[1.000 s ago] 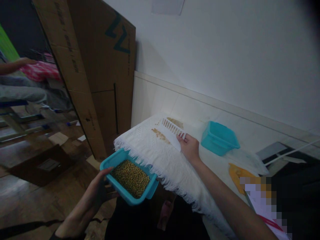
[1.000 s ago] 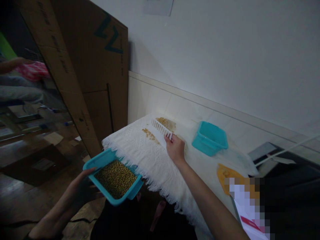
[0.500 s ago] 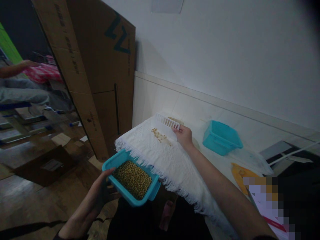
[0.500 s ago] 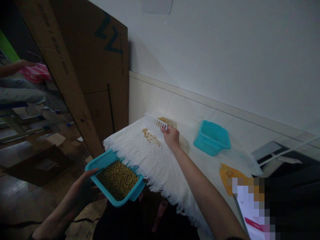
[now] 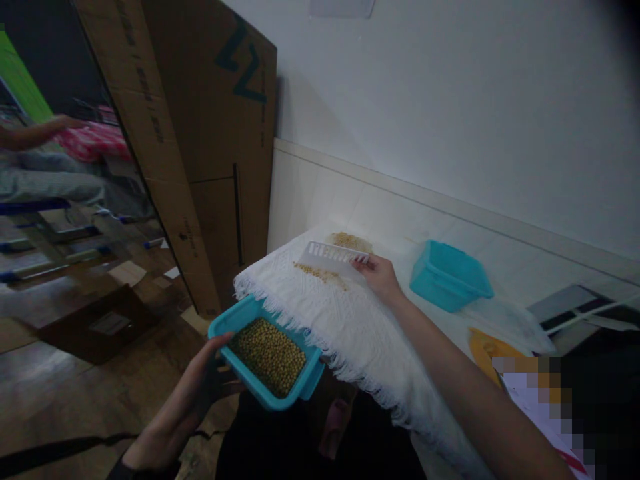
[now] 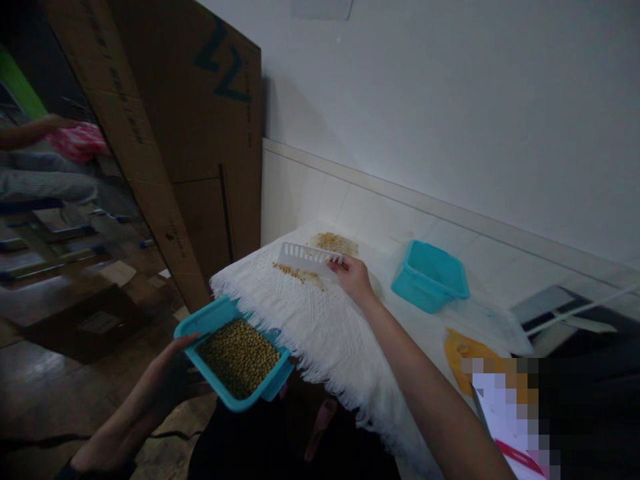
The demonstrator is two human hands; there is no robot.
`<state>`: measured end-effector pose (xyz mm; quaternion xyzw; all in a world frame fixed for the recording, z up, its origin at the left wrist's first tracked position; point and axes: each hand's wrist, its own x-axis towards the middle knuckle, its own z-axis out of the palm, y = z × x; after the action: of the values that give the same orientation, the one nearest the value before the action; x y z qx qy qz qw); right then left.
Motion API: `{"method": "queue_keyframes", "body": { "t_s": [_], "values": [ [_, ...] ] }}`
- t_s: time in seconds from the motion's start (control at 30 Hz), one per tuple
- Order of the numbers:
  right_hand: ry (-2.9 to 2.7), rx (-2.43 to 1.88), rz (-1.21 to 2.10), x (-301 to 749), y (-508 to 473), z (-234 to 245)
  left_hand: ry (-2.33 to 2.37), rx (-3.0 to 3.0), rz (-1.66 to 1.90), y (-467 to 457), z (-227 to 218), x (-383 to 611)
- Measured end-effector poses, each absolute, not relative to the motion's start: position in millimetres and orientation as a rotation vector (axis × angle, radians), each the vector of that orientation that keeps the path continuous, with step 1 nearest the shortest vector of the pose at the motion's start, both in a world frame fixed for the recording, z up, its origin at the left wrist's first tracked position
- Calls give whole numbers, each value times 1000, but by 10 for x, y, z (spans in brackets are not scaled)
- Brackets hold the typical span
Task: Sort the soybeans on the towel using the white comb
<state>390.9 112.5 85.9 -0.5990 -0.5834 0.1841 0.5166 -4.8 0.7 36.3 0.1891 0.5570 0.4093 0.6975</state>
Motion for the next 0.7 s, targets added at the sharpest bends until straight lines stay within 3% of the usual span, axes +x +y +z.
{"method": "queue_keyframes", "body": {
  "t_s": [0.27, 0.5, 0.7],
  "values": [
    [-1427, -1359, 487, 3832, 854, 942, 1247, 443, 915, 10, 311, -46],
    [-1355, -1486, 198, 3855, 542, 881, 1206, 443, 910, 22, 258, -68],
    [-1342, -1493, 211, 3803, 368, 784, 1226, 464, 931, -39, 298, -1]
  ]
}}
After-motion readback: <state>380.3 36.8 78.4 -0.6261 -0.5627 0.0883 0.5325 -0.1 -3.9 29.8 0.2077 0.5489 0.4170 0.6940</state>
